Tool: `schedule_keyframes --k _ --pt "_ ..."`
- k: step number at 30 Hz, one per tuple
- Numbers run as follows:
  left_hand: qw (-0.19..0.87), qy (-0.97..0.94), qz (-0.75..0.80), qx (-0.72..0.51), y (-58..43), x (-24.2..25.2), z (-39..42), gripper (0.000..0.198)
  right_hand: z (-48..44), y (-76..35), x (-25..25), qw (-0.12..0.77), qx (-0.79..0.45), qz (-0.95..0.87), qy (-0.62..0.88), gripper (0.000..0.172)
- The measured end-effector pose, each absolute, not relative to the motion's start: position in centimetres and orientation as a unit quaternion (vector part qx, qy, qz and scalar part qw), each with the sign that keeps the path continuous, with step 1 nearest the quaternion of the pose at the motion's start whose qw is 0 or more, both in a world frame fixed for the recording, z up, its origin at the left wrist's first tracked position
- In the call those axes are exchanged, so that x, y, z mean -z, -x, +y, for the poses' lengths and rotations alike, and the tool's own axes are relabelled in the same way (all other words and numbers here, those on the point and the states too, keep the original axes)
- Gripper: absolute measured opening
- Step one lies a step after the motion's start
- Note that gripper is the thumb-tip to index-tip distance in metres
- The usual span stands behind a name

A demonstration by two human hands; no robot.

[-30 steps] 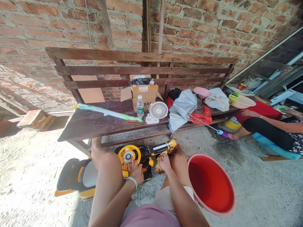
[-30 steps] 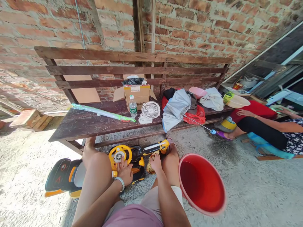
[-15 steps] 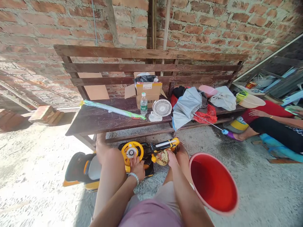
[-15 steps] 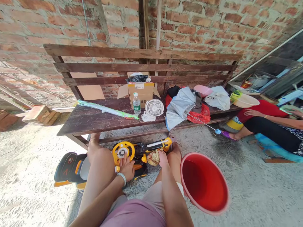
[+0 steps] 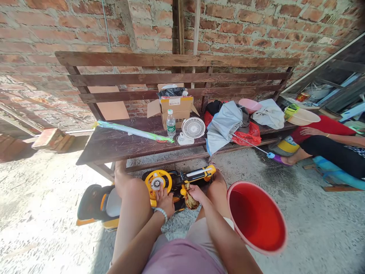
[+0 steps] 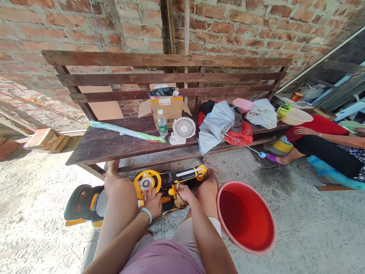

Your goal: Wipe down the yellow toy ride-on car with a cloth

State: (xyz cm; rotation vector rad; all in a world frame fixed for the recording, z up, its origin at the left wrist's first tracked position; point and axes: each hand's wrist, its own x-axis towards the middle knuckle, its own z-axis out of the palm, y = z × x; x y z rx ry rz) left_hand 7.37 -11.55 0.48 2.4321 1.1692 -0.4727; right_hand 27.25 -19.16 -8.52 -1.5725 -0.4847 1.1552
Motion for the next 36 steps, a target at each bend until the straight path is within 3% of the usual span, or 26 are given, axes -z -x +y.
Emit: schedule_keyframes --k 4,8,12,16,27,36 --pt "0.198 -0.871 0.419 0.163 -7.4 0.1 -11.4 0.056 -19.2 -26.8 7.8 0.49 -0.413 -0.324 0.696 0.009" --pt "0.197 -0.873 0.416 0.16 -7.4 0.4 -11.4 0.054 -19.3 -26.4 7.1 0.359 -0.315 -0.464 0.746 0.025" --pt "0.194 -0.876 0.41 0.164 -7.3 -0.1 -11.5 0.051 -19.5 -26.4 6.7 0.234 -0.302 -0.501 0.777 0.038" --pt "0.193 -0.878 0.409 0.157 -7.2 -0.5 -11.5 0.05 -19.5 -25.9 6.1 0.152 -0.288 -0.498 0.804 0.037" --pt "0.21 -0.881 0.399 0.146 -6.7 -0.2 -11.4 0.052 -20.5 -26.6 9.1 0.072 -0.329 -0.356 0.872 0.037" --pt "0.213 -0.879 0.4 0.148 -6.8 0.4 -11.3 0.051 -19.8 -26.0 9.5 0.087 -0.334 -0.449 0.825 0.048"
